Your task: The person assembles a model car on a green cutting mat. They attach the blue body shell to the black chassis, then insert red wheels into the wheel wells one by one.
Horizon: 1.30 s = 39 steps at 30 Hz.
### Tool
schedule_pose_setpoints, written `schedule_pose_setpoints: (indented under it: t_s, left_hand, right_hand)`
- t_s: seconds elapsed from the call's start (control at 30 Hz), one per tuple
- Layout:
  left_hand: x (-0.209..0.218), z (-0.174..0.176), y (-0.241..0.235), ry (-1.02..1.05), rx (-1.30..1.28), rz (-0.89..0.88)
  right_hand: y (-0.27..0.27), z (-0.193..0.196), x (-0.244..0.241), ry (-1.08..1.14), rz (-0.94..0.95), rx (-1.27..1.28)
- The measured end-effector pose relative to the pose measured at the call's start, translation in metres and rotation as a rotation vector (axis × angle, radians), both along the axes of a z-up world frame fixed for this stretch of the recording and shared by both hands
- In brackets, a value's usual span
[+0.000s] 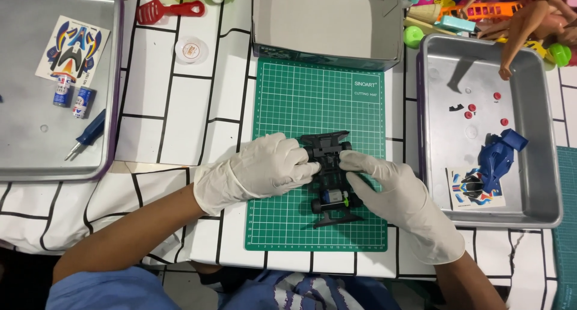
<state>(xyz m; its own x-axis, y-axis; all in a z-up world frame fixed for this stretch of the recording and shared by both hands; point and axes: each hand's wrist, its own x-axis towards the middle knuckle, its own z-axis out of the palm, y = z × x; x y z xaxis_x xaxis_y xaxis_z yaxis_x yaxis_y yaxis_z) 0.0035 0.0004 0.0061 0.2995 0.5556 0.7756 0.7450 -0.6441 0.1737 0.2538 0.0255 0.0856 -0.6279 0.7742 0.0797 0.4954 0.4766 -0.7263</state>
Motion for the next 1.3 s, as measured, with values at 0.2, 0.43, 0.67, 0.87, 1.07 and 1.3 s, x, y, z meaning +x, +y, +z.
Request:
schedule_pose_setpoints:
  t_s: [0.2,0.43,0.67,0.87,1.07,1.3]
  left_hand:
    - [-0.004,0.004,-0.002,-0.036,-0.023,-0.029]
    - [-0.021,0.033,0.006,-0.038,-0.164,-0.113]
    - [-0.028,0.049,0.009,-0.207,-0.152,0.010]
    - [-0.028,0.052,0.006,-0.232,-0.150,0.146]
    - [-0.027,0.034,0.005,-0.055,-0.196,0.097]
    - [-0.029,0.033,0.003,0.026,-0.263,0.079]
  right_hand:
    - [0.003,-0.001,0.006,-0.072,-0.043,-0.016]
    - [-0.009,-0.003,0.012,-0.423,0.209,0.065]
    - [-0.001,0.016,0.016,-0.158,0.218,0.368]
    - [-0.004,0.013,0.022,-0.097,0.215,0.290]
    - [-0.003,-0.019,0.018,-0.263,0.088,0.373]
    - [0.005,0.000,0.042,-0.167,-0.067,0.430]
